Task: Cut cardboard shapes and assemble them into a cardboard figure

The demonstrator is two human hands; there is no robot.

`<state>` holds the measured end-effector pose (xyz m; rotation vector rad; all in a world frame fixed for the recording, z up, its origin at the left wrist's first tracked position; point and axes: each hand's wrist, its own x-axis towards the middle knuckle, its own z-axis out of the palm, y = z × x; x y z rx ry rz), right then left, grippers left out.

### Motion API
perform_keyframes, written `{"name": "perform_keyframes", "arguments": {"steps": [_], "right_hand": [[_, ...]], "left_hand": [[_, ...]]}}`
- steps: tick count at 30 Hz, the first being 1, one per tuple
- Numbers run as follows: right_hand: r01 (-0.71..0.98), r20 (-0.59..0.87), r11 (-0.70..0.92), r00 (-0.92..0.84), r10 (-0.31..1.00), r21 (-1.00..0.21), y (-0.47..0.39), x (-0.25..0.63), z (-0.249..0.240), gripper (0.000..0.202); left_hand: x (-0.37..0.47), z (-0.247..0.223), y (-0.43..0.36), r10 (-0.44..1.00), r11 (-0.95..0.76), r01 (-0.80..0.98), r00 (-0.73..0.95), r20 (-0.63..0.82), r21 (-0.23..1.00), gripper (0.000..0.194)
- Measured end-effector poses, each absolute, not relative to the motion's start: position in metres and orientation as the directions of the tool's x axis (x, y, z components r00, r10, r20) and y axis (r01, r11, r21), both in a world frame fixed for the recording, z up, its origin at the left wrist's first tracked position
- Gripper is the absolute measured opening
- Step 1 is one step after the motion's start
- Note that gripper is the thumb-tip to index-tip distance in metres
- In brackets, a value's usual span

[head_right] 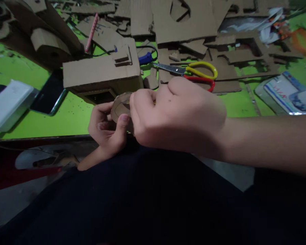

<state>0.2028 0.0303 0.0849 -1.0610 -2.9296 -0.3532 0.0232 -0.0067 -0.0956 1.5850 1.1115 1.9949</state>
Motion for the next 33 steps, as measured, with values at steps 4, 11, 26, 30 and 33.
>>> {"name": "perform_keyframes", "arguments": {"steps": [4, 11, 26, 30, 33], "right_hand": [[0.554, 0.042, 0.734, -0.808, 0.588, 0.392, 0.027, 0.197, 0.088, 0.059], [0.546, 0.053, 0.728, -0.813, 0.580, 0.414, 0.025, 0.196, 0.092, 0.050], [0.627, 0.044, 0.716, -0.761, 0.648, 0.306, 0.013, 0.202, 0.099, 0.063], [0.640, 0.102, 0.718, -0.761, 0.640, 0.272, 0.012, 0.202, 0.096, 0.060], [0.638, 0.155, 0.718, -0.767, 0.622, 0.277, 0.015, 0.202, 0.087, 0.057]], "left_hand": [[0.029, -0.095, -0.009, 0.744, -0.554, 0.134, -0.364, 0.561, 0.822, 0.033], [0.013, -0.082, 0.002, 0.772, -0.551, 0.084, -0.327, 0.545, 0.831, 0.029], [0.003, -0.074, 0.008, 0.506, -0.649, 0.611, -0.097, 0.857, 0.452, 0.026], [0.000, -0.074, 0.007, 0.463, -0.639, 0.678, -0.036, 0.885, 0.362, 0.025], [-0.002, -0.074, 0.007, 0.480, -0.655, 0.667, 0.006, 0.877, 0.354, 0.024]]}}
